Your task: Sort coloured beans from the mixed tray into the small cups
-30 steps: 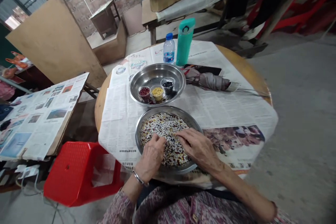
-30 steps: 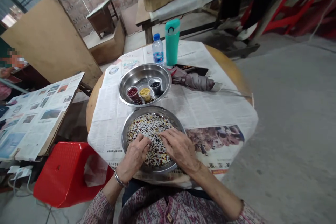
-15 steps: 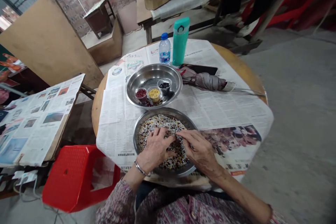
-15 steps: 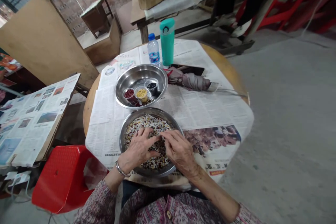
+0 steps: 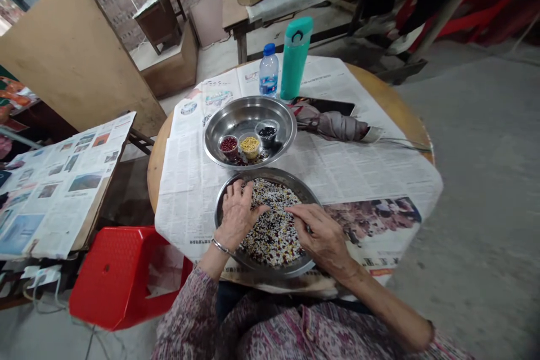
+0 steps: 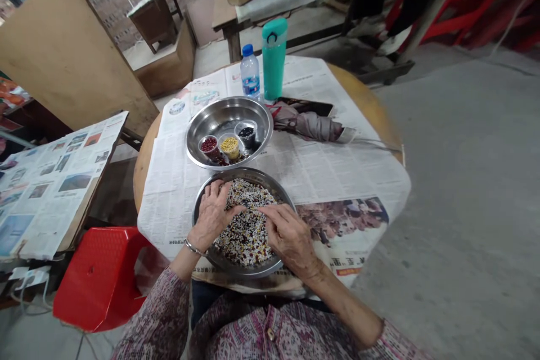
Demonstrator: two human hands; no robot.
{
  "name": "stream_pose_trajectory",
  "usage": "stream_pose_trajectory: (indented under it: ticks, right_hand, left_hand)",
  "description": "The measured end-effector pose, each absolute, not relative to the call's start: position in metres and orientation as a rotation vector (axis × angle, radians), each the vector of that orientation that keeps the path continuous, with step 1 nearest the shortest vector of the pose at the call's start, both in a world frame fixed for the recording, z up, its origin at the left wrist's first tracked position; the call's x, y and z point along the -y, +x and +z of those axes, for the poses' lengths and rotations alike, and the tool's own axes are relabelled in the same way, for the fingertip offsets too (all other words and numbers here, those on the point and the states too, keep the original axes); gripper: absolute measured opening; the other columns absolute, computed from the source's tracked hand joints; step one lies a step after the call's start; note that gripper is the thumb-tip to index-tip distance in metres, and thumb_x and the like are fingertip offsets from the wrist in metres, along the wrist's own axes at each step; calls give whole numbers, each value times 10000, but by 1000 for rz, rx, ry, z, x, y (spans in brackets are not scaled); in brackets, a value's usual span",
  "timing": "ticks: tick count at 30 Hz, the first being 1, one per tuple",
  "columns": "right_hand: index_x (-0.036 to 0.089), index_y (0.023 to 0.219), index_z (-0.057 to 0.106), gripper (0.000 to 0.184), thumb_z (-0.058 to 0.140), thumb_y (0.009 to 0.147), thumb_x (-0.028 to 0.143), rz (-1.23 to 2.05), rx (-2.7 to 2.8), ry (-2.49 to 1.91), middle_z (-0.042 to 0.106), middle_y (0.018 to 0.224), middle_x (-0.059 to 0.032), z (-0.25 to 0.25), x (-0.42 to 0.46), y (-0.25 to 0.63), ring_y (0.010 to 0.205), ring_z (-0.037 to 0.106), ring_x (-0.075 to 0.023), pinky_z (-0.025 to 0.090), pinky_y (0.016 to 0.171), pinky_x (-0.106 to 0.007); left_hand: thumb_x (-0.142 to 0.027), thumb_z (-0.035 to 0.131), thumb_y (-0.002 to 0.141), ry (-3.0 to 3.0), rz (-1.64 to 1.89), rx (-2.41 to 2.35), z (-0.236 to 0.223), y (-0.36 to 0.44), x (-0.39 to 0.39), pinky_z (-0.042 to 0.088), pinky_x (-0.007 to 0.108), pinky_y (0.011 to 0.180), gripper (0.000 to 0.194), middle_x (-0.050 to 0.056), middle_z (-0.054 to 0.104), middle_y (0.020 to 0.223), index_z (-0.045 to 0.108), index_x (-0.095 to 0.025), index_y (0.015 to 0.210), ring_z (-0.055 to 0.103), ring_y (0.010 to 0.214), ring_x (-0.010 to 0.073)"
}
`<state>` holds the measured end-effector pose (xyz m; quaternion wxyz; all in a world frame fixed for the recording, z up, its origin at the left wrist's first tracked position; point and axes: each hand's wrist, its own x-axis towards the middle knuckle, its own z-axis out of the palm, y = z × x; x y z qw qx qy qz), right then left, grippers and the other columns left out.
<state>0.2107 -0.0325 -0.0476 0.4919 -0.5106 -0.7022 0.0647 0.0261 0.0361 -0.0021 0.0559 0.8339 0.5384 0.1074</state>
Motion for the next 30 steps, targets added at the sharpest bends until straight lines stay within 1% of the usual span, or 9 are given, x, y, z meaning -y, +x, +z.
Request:
stream_pose_trajectory:
  ticks: [2, 5, 7, 11, 15, 18, 23, 27, 30]
  right_hand:
    - [221, 1129, 656, 356, 474, 878, 46, 154, 1692, -1243, 696, 986, -65, -47, 33, 211, 933, 654, -202, 536, 873, -359]
    - [209, 1171, 636, 368, 455, 893, 49, 131, 1688, -1266, 679, 1032, -86, -47, 33, 211, 982, 638, -216, 531, 896, -377]
    - [197, 1189, 620, 367, 442, 904, 50, 110, 1694, -1289, 668, 1066, -100, -48, 33, 212, 1019, 623, -225, 526, 914, -392]
    - [182, 1187, 611, 351, 426, 916, 57, 98, 1702, -1316, 664, 1084, -112, -49, 33, 212, 1032, 615, -229, 522, 922, -398]
    - [180, 1059, 651, 230, 483, 918, 107, 152, 1764, -1321, 695, 981, -91, -43, 31, 211, 950, 638, -221, 520, 884, -370]
    - [190, 965, 664, 157, 514, 927, 170, 320, 1926, -1274, 709, 895, -59, -33, 35, 211, 873, 655, -202, 514, 844, -341]
    - [201, 803, 662, 191, 507, 892, 136, 731, 2352, -1204, 698, 778, -26, -23, 41, 210, 732, 658, -166, 486, 693, -271]
    - [191, 896, 688, 231, 462, 900, 143, 658, 2338, -1387, 713, 885, -64, -26, 19, 210, 833, 661, -189, 490, 777, -298]
    - [180, 996, 687, 271, 423, 936, 174, 507, 2213, -1459, 696, 967, -81, -29, -7, 211, 923, 640, -199, 492, 863, -315]
  left_hand:
    - [-335, 676, 882, 2524, 308, -1563, -4, 37, -37, 509, 446, 934, 439, 103, 524, 1216, 492, -217, 1263, 520, 1122, 278]
    - [-103, 539, 926, 2502, 302, -1349, -6, 50, -33, 515, 351, 924, 216, 50, 563, 1061, 582, -211, 1108, 561, 1003, 198]
    - [-41, 464, 934, 2479, 334, -1264, -4, 53, -26, 522, 303, 894, 246, 36, 568, 1013, 603, -207, 1050, 570, 952, 169]
    - [-132, 483, 967, 2506, 436, -1271, 6, 44, -1, 513, 337, 940, 214, 44, 562, 1107, 583, -230, 1128, 541, 1033, 189]
    - [-177, 519, 967, 2480, 346, -1317, 9, 23, 29, 527, 343, 887, 93, 27, 562, 983, 590, -218, 1011, 545, 949, 186]
    - [-173, 500, 978, 2427, 309, -1365, 4, 13, 43, 528, 347, 880, 101, 20, 572, 941, 593, -212, 965, 550, 918, 180]
    - [-173, 505, 976, 2414, 368, -1336, -4, 18, 40, 520, 354, 937, 156, 30, 605, 1038, 601, -225, 1087, 552, 999, 182]
    - [-159, 428, 995, 2557, 330, -1238, -4, 29, 15, 504, 366, 970, 219, 61, 610, 1160, 590, -191, 1139, 535, 1048, 203]
    - [-155, 460, 978, 2599, 353, -1332, -3, 29, -8, 491, 386, 994, 261, 65, 587, 1269, 559, -197, 1216, 517, 1118, 220]
